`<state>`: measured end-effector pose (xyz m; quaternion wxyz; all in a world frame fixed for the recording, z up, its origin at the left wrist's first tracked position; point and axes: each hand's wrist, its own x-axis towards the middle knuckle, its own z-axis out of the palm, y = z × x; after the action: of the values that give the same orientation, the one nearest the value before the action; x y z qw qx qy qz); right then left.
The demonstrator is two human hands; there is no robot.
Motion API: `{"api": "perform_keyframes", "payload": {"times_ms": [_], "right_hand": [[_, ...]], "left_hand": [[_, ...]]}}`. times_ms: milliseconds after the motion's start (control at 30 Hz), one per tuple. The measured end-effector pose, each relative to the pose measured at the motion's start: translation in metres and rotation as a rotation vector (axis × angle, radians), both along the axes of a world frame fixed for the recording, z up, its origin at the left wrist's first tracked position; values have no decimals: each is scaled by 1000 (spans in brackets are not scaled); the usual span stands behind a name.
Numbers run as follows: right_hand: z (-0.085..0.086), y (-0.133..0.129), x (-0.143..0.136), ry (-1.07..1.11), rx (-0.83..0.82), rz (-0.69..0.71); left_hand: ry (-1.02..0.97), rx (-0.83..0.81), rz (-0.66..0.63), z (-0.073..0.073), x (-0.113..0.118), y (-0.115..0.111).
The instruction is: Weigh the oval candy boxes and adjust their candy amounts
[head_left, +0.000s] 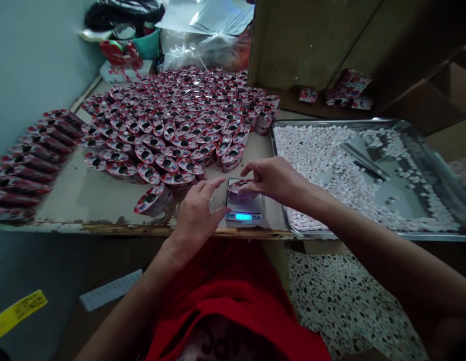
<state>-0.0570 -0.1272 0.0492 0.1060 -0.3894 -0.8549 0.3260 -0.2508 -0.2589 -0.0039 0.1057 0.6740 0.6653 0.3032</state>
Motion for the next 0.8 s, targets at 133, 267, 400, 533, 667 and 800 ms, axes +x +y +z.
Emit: {"api": "perform_keyframes", "payload": {"times_ms": [133,267,400,533,667,800], "right_hand": [[-3,16,36,412,-315,-248],[-13,43,115,885,-544,-882],[-26,50,161,944,-590,-1255],[-43,45,147,959,-669,-1133],[-49,41,131,1033,-526,-882],[-46,39,132,988,-163,-764]], "left_hand": [[-33,6,-9,4,-10,3],[-26,13,-12,12,-17,10],[53,-4,-25,20,-8,20],[169,-8,-45,27,8,28],[253,-32,-61,28,16,30],[270,-28,-81,25,19,30]]}}
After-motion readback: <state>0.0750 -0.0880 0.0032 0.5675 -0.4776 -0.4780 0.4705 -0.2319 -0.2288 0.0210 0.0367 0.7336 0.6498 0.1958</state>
